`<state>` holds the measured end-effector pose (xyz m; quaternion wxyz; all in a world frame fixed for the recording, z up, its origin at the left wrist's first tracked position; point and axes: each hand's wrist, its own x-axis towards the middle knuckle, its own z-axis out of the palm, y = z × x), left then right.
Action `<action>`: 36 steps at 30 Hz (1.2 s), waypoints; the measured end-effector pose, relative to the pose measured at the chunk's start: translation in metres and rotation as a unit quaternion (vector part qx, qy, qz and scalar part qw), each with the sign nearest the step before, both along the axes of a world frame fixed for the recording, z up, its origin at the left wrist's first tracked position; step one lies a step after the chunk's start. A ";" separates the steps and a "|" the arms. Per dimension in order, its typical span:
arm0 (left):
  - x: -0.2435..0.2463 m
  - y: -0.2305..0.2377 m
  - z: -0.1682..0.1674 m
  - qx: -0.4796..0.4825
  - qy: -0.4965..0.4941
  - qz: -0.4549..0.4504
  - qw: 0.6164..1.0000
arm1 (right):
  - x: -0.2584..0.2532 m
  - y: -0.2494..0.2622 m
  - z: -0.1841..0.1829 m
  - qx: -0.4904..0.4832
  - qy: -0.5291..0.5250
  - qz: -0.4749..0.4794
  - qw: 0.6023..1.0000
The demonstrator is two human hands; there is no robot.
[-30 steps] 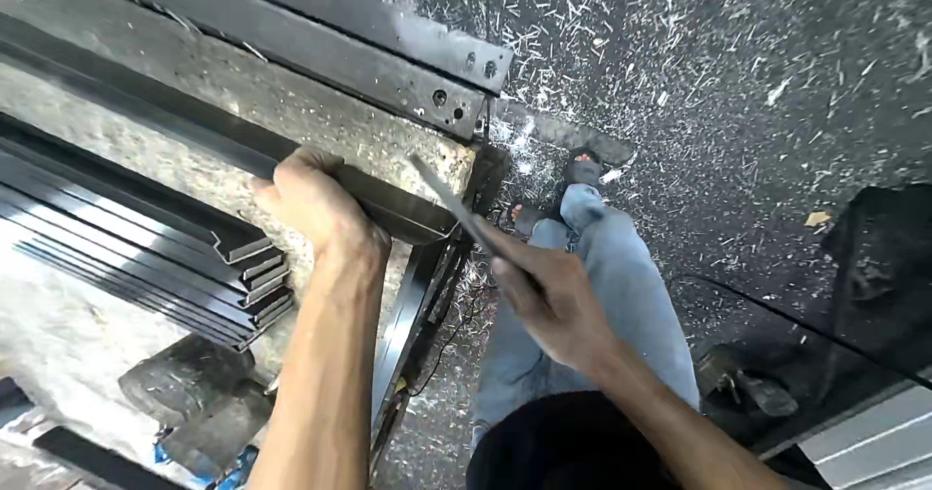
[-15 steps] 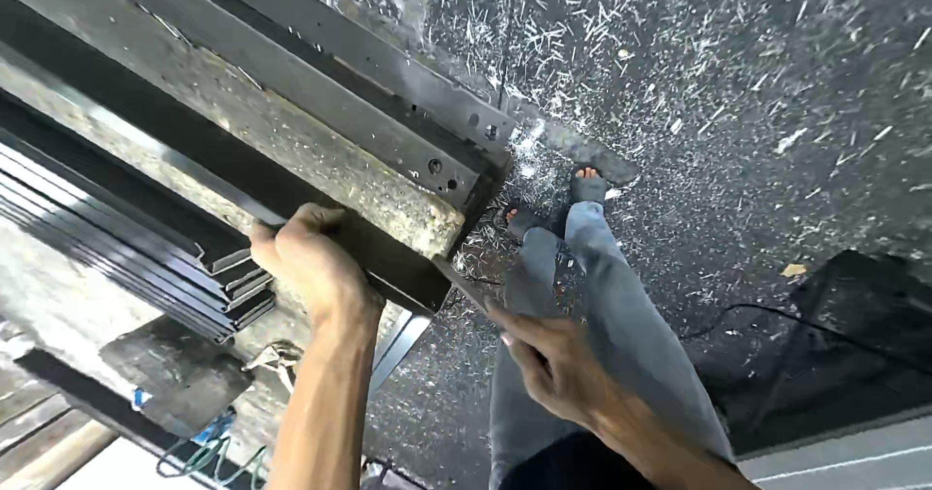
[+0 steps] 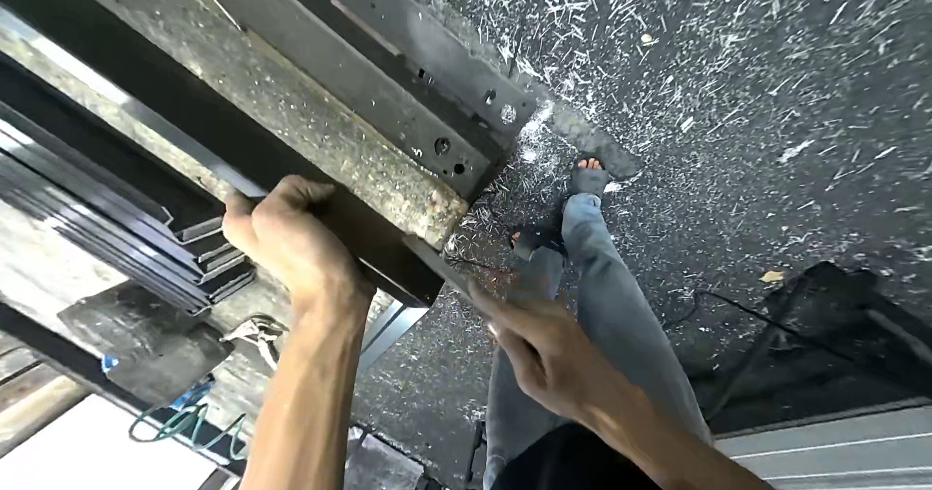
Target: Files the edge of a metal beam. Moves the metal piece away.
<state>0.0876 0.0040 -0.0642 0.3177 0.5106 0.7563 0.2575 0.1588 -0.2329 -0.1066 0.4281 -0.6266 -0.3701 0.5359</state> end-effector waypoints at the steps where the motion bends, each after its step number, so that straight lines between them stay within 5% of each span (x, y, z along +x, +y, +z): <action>1: 0.001 -0.001 0.000 -0.004 -0.004 -0.001 1.000 | 0.001 -0.010 0.001 0.002 -0.011 -0.002 1.000; 13: -0.004 -0.001 -0.004 0.030 0.006 -0.011 0.999 | -0.010 0.015 -0.015 0.036 -0.092 -0.015 0.995; 23: -0.001 0.000 -0.005 0.031 0.009 -0.008 0.999 | -0.025 0.025 -0.028 0.052 -0.044 -0.073 0.995; 28: -0.002 0.000 -0.007 0.026 0.007 -0.011 1.000 | -0.067 0.006 -0.030 0.045 0.038 -0.191 0.980; 32: -0.003 -0.001 -0.006 0.027 0.001 -0.006 1.000 | -0.046 0.033 -0.027 0.062 0.045 -0.157 0.985; 36: -0.003 -0.001 -0.007 0.030 -0.001 -0.017 0.999 | -0.068 -0.005 -0.015 0.046 0.035 -0.176 0.983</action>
